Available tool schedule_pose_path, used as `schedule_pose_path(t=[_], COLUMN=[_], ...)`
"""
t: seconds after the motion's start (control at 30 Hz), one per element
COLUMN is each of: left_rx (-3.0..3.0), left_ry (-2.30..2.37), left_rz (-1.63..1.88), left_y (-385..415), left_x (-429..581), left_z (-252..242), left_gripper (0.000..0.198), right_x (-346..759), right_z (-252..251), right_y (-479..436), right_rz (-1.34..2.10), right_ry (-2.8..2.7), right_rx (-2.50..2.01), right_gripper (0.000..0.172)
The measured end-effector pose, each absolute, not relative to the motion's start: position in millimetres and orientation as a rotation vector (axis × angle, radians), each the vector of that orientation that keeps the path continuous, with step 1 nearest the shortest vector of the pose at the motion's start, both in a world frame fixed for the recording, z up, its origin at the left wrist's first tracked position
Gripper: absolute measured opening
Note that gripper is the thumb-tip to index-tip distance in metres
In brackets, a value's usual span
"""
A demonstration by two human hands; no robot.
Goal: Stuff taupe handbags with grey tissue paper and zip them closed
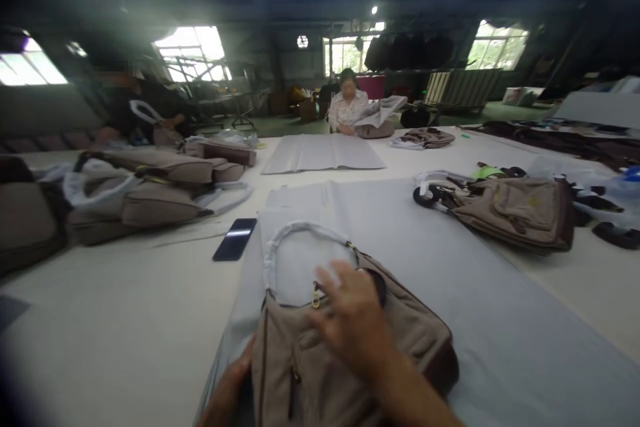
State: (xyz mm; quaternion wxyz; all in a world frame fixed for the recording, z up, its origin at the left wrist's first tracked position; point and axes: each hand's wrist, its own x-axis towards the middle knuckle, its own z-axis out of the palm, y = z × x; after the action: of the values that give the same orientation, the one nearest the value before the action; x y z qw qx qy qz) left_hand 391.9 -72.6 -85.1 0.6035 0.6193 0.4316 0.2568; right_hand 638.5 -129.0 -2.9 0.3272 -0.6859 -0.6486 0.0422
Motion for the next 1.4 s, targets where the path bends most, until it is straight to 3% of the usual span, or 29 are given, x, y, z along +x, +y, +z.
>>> schedule_pose_path(t=[0.07,0.13,0.23,0.33,0.53,0.73,0.93,1.1,1.23,1.4], left_rx=[1.322,1.248,1.234,1.184,1.139,1.625,1.938,2.698,2.862,2.976], left_ry=[0.949,0.896,0.888,0.8,0.613,1.101,1.299,0.579,0.41,0.268], left_rz=[0.61,0.596,0.621,0.705,0.457,0.321,0.52,0.246,0.055,0.331], left_y=[-78,-86,-93,-82,0,58,40,38,49,44], left_x=[392,402,421,410,255,121,111,159,175,149], left_z=[-81,-73,-52,-21,20,-20,-44,-32,-39,-26], left_gripper=[0.069,0.062,0.045,0.044,0.049,0.039,0.038,0.018,0.022,0.021], right_x=[679,711,730,714,594,472,461,455,460,472], right_z=[-9,-21,-29,-14,8,-26,-7,-6,-18,-12], right_y=[-121,-118,-117,-123,-151,-130,-81,-59,-56,-61], right_rz=[0.116,0.447,0.556,0.484,0.914,1.312,1.328,1.321,1.222,1.094], right_ry=[-1.438,-1.43,-1.316,-1.273,-1.073,-0.982,-0.821,-0.869,-0.896,-0.949], right_rx=[-2.159,-2.232,-2.34,-2.439,-2.062,-1.858,-1.852,-1.909,-1.983,-1.996], right_gripper=[0.061,0.056,0.035,0.016,0.022,0.023,0.034,0.032,0.029,0.027])
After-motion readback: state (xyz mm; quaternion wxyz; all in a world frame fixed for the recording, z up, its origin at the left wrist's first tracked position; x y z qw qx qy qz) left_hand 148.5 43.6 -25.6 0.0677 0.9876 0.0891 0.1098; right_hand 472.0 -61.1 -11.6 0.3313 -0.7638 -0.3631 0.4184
